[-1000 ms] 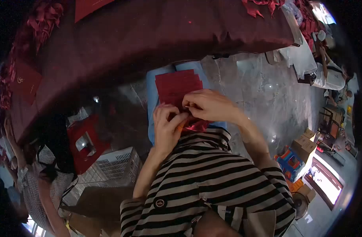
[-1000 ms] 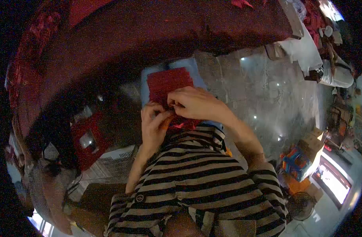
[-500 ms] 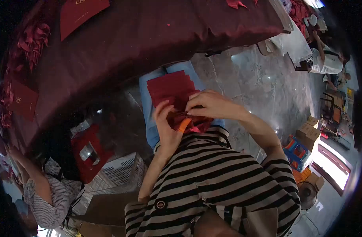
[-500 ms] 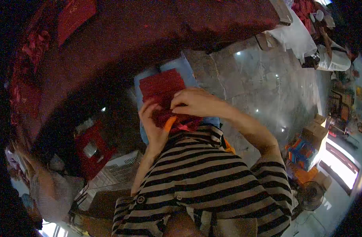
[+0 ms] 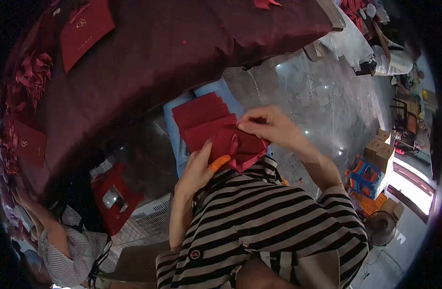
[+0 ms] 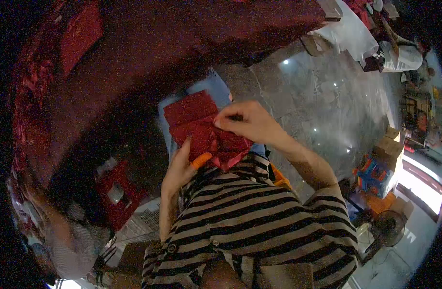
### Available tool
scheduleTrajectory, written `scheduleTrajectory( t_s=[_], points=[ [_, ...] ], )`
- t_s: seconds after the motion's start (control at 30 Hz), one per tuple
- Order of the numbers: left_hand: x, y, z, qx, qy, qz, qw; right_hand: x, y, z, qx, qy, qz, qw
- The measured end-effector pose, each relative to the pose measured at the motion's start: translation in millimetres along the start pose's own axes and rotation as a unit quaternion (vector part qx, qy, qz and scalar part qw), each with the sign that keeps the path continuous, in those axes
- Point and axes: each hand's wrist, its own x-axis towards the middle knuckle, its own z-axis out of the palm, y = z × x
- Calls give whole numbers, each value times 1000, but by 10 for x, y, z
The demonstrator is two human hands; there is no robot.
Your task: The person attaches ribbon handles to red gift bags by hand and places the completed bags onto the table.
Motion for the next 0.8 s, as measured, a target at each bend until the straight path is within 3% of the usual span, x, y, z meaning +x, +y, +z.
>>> scheduleTrajectory(
  t_s=[0.07,0.1,0.23,0.3,0.33,0.4,0.43,0.47,0.53,0.57,0.63,0.8],
  points=[
    [-60,14,-50,-20,-9,-11,1000,29,-98,-236,204,116,143,962],
    [-96,18,-65,-42,-17,-26,999,73,-6,-342,235,181,78,952],
    [-178,92,-63,-12,-26,13,999,147,-140,-363,282,161,46,945],
    [-252,294,-174,-56,-37,-132,989,216,-147,-362,270,147,23,951],
    [-307,249,-160,-46,21,20,999,261,-125,-410,249,97,-21,963],
    [-432,702,-155,-28,132,18,991,309,-434,-486,233,120,-57,963],
    [-516,853,-99,-136,169,37,975,384,-423,-606,169,161,-106,967],
    [-507,836,-127,-135,167,40,976,472,-398,-737,90,205,-130,966],
    [-501,744,-195,83,126,153,977,734,-292,-1044,-144,311,-203,917],
    [-424,689,-179,140,91,143,976,879,-242,-1195,-143,312,-207,916],
    [-176,615,32,126,68,82,986,1081,-184,-1404,-356,415,-283,788],
    [151,41,413,275,52,51,959,1153,-165,-1451,-475,421,-234,736]
  ],
)
